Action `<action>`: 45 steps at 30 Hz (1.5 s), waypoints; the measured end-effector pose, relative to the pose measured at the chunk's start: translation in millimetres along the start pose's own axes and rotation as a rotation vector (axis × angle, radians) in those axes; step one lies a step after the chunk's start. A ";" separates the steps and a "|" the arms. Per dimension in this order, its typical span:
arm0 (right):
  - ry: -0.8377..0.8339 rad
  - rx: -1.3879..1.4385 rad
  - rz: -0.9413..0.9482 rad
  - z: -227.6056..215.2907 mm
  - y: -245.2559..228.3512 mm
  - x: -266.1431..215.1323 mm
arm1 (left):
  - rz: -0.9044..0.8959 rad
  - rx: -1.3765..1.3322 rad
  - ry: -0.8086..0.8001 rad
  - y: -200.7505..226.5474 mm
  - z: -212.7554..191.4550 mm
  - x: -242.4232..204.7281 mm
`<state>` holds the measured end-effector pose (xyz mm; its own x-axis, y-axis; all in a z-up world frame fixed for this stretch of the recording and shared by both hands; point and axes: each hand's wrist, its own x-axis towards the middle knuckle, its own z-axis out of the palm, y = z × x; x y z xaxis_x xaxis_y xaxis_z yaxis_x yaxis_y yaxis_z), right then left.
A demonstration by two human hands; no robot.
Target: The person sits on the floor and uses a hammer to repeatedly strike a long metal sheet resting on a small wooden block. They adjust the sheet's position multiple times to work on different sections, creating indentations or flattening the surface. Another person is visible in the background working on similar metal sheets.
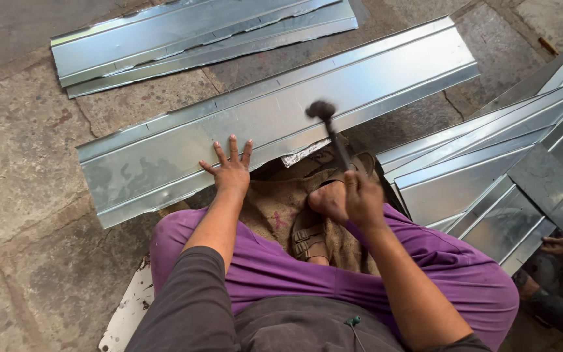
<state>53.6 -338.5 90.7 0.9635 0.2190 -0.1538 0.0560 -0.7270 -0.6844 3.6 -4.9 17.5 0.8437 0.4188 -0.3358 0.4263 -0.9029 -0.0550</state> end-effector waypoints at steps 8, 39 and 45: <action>0.502 1.122 -1.074 -68.1 -43.9 26.5 | -0.008 -0.006 -0.002 -0.7 -3.3 0.5; 0.177 0.188 -0.343 4.4 5.9 11.3 | -0.060 0.032 -0.072 9.2 -21.9 -9.6; 0.348 1.025 -0.989 4.0 -2.1 19.7 | -0.072 0.027 -0.109 9.6 -25.3 -9.6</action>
<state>71.4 -330.1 86.2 0.6656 0.0699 0.7431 0.6536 0.4261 -0.6255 7.8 -15.2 44.0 0.7705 0.4707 -0.4299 0.4739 -0.8740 -0.1076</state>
